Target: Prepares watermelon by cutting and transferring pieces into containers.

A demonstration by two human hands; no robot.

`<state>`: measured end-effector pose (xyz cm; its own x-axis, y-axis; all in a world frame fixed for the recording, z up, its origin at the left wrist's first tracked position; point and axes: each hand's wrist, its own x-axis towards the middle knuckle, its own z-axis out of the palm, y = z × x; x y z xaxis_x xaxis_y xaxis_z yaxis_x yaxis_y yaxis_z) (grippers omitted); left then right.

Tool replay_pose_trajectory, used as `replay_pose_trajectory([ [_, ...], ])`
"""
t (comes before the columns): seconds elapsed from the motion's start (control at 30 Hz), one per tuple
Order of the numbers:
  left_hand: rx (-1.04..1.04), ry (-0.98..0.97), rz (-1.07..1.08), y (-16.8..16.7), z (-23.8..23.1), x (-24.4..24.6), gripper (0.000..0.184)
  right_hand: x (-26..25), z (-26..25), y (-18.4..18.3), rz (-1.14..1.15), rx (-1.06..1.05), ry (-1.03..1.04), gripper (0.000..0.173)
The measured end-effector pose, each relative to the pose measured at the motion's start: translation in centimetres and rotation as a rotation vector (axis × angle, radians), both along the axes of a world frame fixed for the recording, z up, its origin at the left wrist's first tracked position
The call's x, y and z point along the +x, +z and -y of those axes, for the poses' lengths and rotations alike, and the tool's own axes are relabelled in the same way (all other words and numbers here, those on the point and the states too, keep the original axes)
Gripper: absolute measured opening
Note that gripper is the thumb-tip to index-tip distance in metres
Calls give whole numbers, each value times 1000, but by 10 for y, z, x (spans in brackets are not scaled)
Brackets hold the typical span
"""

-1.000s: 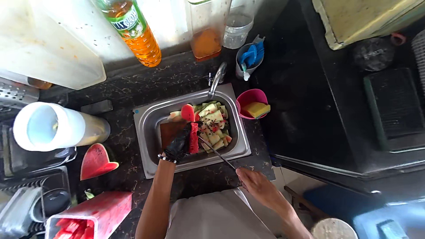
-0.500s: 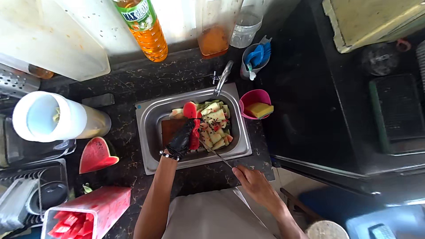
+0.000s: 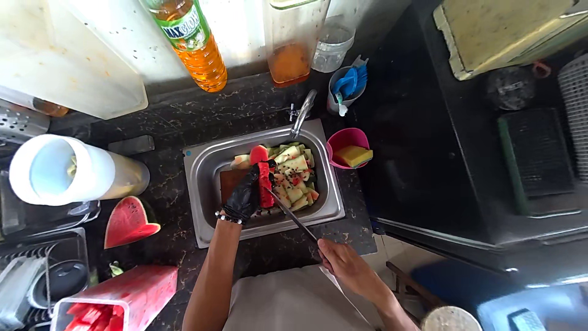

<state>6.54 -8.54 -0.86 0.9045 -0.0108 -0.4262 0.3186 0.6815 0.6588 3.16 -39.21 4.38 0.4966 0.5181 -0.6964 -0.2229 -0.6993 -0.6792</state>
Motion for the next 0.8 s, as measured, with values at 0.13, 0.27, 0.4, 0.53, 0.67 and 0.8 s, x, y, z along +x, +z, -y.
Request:
replay_pose_trajectory([
  [0.13, 14, -94, 21, 0, -5, 2, 43, 7, 1, 19, 246, -141, 115, 62],
  [0.27, 236, -109, -44, 23, 3, 9, 35, 11, 3, 30, 465, -254, 185, 63],
  [0.4, 491, -293, -98, 19, 6, 12, 31, 15, 1, 39, 608, -367, 273, 67],
  [0.53, 607, -318, -79, 0, 8, 6, 35, 17, -5, 39, 530, -408, 282, 67],
  [0.67, 381, -75, -192, -1, 19, 7, 33, 3, -12, 19, 441, -339, 185, 65],
  [0.8, 241, 88, -216, -9, 21, 0, 37, -18, -21, 6, 393, -276, 62, 60],
])
